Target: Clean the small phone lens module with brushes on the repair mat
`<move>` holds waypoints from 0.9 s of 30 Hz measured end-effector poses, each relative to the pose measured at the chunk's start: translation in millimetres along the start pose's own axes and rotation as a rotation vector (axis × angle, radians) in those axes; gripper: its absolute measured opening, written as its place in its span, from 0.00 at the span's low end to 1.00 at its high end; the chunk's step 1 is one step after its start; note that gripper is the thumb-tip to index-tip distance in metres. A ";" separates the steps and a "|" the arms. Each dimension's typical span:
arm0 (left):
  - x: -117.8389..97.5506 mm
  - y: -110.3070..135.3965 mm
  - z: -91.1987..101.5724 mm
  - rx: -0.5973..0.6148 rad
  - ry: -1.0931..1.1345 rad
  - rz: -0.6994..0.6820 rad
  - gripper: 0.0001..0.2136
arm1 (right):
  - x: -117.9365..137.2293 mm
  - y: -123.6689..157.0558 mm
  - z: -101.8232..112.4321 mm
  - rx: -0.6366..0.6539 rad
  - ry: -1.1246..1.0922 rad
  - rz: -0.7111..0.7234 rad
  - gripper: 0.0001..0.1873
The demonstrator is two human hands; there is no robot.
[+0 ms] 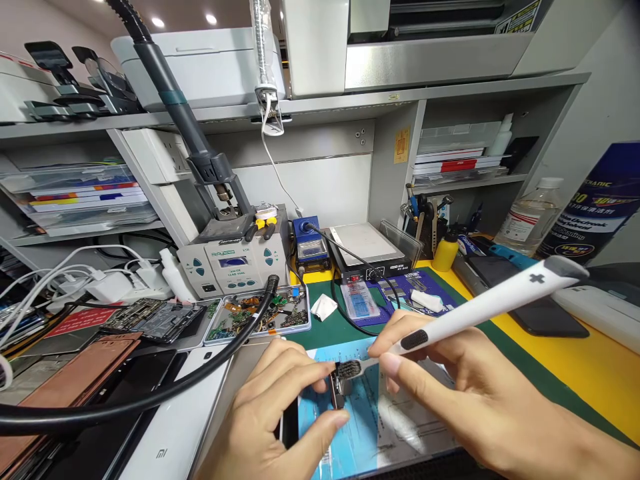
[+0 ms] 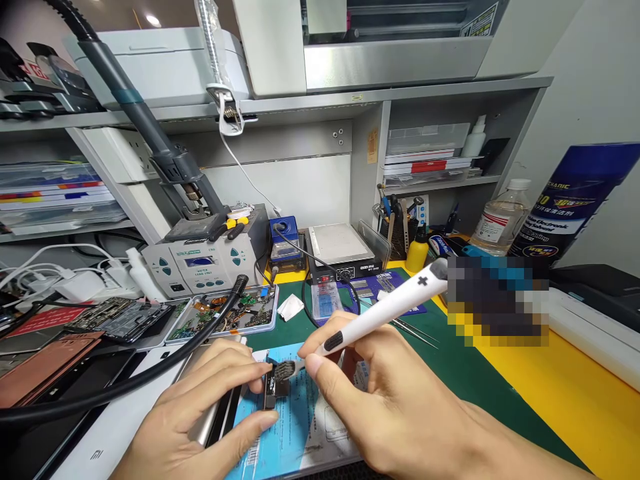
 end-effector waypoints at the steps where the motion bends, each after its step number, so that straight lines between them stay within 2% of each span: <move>1: 0.2 -0.2 -0.6 0.008 -0.002 0.013 0.14 | 0.4 0.5 0.2 -0.003 0.007 0.007 0.11; 6: -0.5 -1.5 -0.2 0.009 -0.016 0.029 0.13 | 0.9 1.1 -0.4 0.004 0.003 0.014 0.11; 11: 1.2 0.3 2.0 0.007 -0.015 0.052 0.14 | 0.2 -3.5 2.4 -0.083 -0.048 -0.035 0.11; 19: 2.2 -0.1 3.4 -0.042 -0.012 0.003 0.13 | -8.0 -9.4 7.1 -0.250 -0.236 -0.163 0.11; 24: 0.2 1.4 8.6 -0.116 -0.044 0.017 0.13 | -5.3 -8.4 3.9 -0.141 -0.341 -0.225 0.11; 27: 0.2 3.4 8.1 -0.139 -0.045 0.015 0.12 | -4.3 -4.8 -2.5 -0.065 -0.349 -0.176 0.12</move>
Point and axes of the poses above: each hand's wrist, its own y-axis away from the middle knuckle, its own z-axis out of the back of the hand, x = y × z, the point moved 3 cm from there along -y, towards the middle knuckle, and after that the axes turned 12 degrees about y, right-handed, at the moved point
